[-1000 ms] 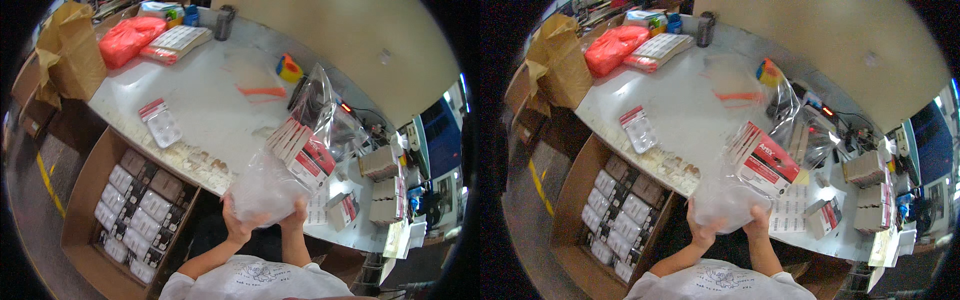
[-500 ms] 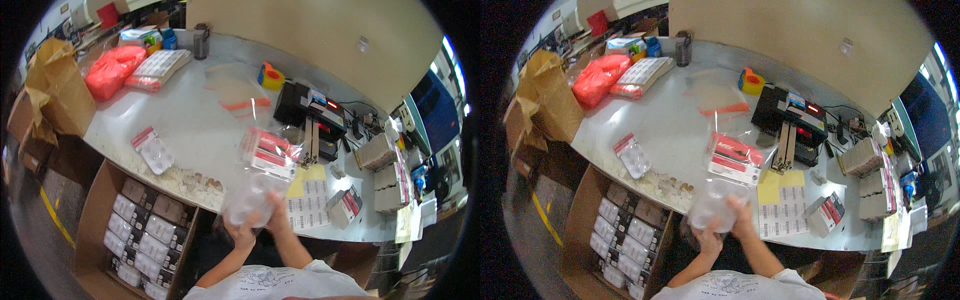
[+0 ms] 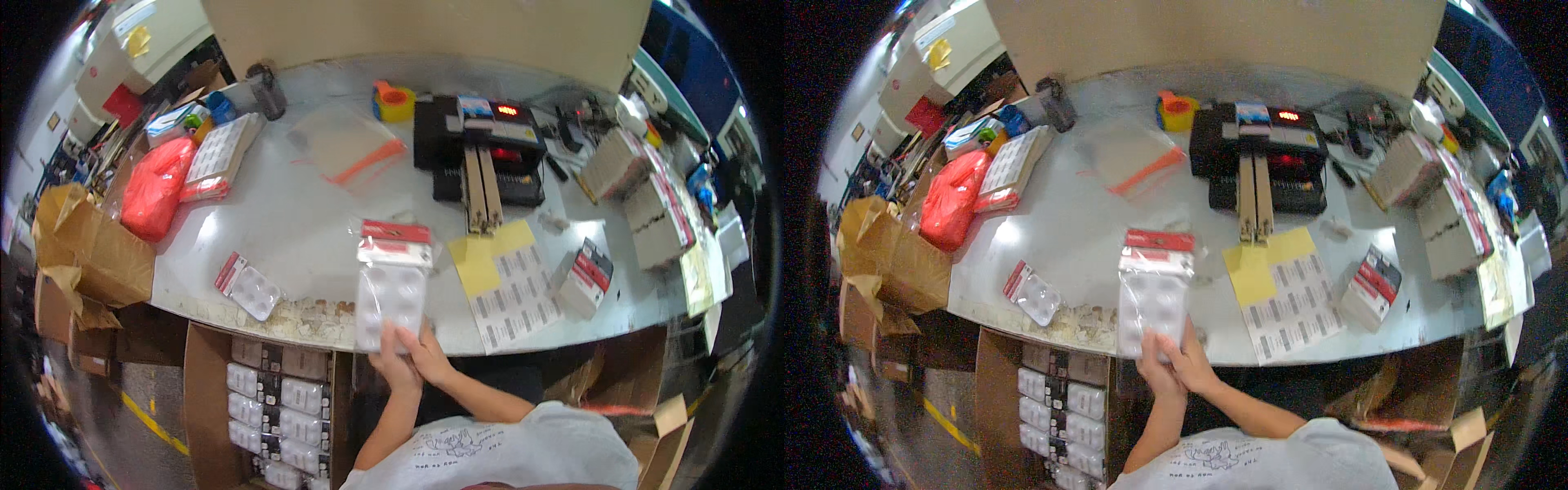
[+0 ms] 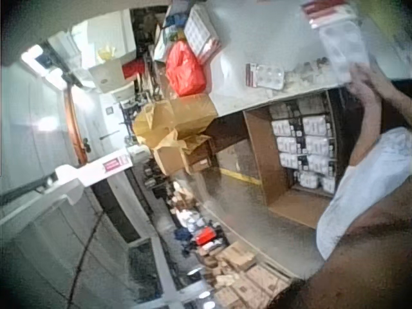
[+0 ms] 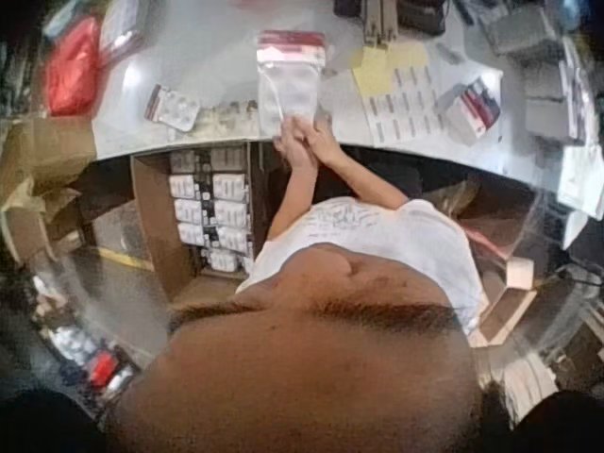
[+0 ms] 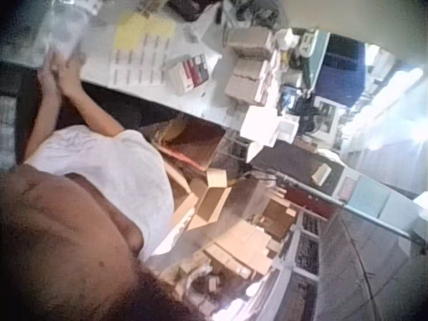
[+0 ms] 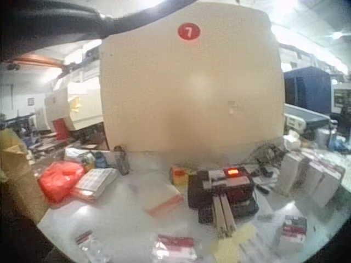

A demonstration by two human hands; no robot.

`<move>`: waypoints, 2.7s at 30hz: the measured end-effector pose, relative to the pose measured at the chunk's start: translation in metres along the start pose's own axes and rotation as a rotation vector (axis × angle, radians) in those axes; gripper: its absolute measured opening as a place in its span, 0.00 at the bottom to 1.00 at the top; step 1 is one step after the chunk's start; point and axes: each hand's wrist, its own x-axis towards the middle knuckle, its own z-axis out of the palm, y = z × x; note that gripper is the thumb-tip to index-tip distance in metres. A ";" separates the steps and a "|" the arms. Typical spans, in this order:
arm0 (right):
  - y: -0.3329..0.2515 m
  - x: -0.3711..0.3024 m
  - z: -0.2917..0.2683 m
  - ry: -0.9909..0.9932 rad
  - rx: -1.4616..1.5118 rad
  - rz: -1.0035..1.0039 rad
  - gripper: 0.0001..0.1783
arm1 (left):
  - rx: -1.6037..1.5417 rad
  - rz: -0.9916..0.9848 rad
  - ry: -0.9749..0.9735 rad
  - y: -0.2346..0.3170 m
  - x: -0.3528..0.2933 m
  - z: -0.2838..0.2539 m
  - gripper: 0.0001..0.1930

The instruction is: The person packs white plastic mixing palettes into clear plastic bags with red Artix labels. They retrieve palettes from a cardboard box, insert them into bags, seal the bags, and stack the finished packages on the table.

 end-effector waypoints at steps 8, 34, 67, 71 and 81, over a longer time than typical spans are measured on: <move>-0.001 -0.054 -0.064 -0.083 -0.155 0.165 0.43 | 0.239 -0.416 -0.303 0.028 -0.023 -0.015 0.18; -0.031 -0.037 -0.005 -0.285 -0.703 -0.315 0.21 | 1.682 0.019 -0.387 0.101 -0.025 -0.038 0.08; -0.119 -0.034 -0.108 -0.262 -0.646 -0.735 0.15 | 1.192 1.252 -0.803 0.138 -0.004 -0.042 0.06; -0.130 -0.062 -0.082 -0.032 -0.140 -0.663 0.07 | 0.681 1.008 -0.573 0.131 -0.036 -0.024 0.09; -0.096 -0.104 -0.062 0.126 0.081 -0.394 0.06 | 0.684 0.900 -0.380 0.090 -0.086 -0.045 0.10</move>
